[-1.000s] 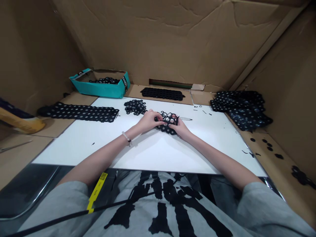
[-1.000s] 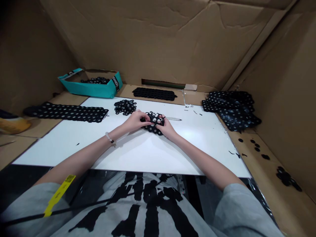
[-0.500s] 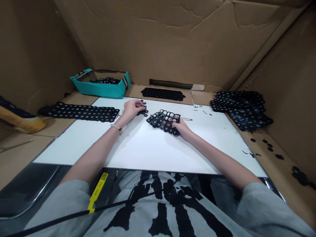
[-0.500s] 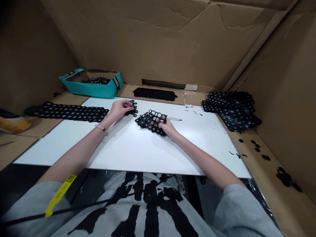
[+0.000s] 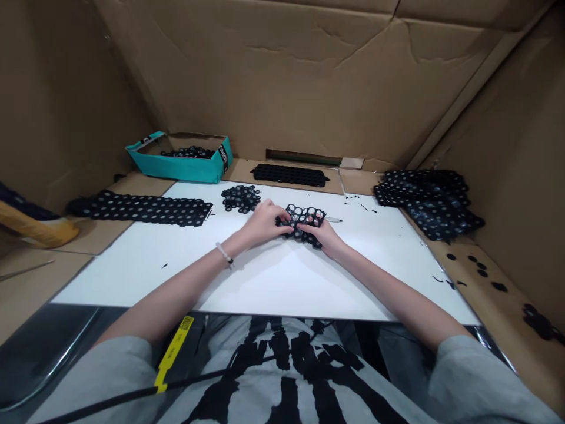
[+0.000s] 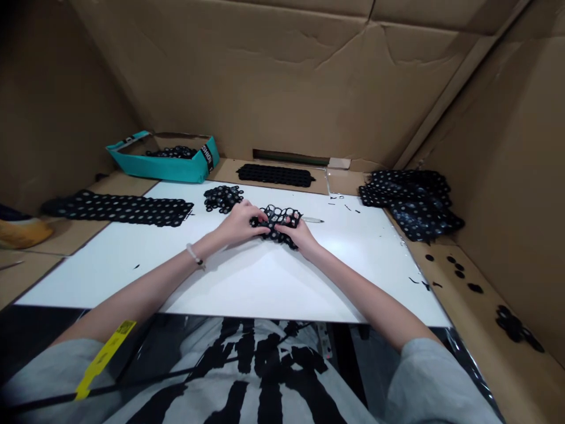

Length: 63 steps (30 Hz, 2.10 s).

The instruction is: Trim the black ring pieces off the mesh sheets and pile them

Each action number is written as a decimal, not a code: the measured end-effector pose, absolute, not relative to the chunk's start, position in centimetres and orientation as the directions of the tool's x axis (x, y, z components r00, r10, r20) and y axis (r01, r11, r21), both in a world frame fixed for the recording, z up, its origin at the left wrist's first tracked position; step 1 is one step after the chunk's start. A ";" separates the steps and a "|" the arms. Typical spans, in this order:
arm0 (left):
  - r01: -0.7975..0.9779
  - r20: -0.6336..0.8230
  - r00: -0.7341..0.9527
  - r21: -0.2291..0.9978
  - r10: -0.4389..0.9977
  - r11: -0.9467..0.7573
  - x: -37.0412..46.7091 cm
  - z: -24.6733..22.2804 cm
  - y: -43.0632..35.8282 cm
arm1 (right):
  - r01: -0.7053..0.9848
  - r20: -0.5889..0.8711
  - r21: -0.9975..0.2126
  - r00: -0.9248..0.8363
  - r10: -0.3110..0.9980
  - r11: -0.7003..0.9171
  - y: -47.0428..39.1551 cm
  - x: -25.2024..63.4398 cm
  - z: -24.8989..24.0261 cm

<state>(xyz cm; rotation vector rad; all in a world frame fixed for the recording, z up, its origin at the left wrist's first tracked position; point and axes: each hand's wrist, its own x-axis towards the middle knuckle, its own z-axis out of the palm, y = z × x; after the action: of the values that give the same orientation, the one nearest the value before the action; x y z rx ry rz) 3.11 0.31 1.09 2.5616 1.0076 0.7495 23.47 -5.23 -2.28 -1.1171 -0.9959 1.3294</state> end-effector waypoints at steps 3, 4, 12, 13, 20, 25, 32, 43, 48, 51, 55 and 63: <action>0.577 0.343 0.584 0.462 0.736 -0.673 4.2 0.2 -1.0 | -0.262 -0.087 -0.961 -0.011 0.996 -0.086 -5.4 23.2 -1.8; 0.578 0.335 0.571 0.484 0.749 -0.657 4.4 0.0 -1.2 | -0.284 -0.093 -0.954 -0.030 0.995 -0.098 -5.5 23.1 -1.6; 0.517 0.267 0.453 0.698 0.851 -0.495 4.7 -0.1 -0.8 | -0.407 -0.117 -0.888 -0.252 0.961 -0.214 -5.7 22.7 -1.1; 0.499 0.267 0.453 0.715 0.851 -0.490 4.8 0.0 -0.9 | -0.399 -0.110 -0.894 -0.249 0.962 -0.205 -5.7 22.7 -1.1; 0.394 0.223 0.386 0.838 0.895 -0.378 5.7 -0.3 -1.1 | -0.219 -0.146 -0.966 0.006 0.989 -0.141 -5.3 22.8 -1.9; 0.431 0.243 0.201 0.848 0.949 -0.308 2.7 0.6 1.9 | -0.143 -0.236 -0.964 0.074 0.969 -0.224 -4.7 23.5 -2.2; 0.787 0.288 0.179 0.533 0.941 -0.312 -1.6 1.3 4.8 | 0.025 -0.240 -0.970 0.064 0.969 -0.242 -4.5 24.3 -1.3; 0.503 0.402 0.612 0.467 0.681 -0.727 3.0 1.3 -0.2 | 0.070 -0.198 -0.978 0.012 0.980 -0.199 -4.6 24.1 -1.4; 0.505 0.346 0.529 0.606 0.775 -0.615 4.8 0.5 -1.8 | 0.079 -0.065 -0.995 -0.058 0.996 -0.060 -4.8 24.1 -2.8; 0.445 0.239 0.512 0.748 0.825 -0.492 4.8 -0.2 -1.1 | 0.088 -0.024 -0.996 -0.082 0.996 -0.017 -4.9 23.9 -2.8; 0.315 0.102 0.463 0.910 0.881 -0.271 4.2 -1.1 0.4 | 0.056 -0.075 -0.996 -0.081 0.994 -0.071 -5.0 23.3 -2.0; 0.399 0.033 0.366 0.898 0.930 -0.189 3.3 0.8 1.7 | -0.025 -0.114 -0.993 -0.084 0.990 -0.117 -4.7 22.9 -1.5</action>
<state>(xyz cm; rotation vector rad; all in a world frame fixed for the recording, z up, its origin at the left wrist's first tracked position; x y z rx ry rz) 3.27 1.70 0.80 1.7623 1.1742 0.7727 22.94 -4.73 -1.46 -1.2320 -1.1905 1.3695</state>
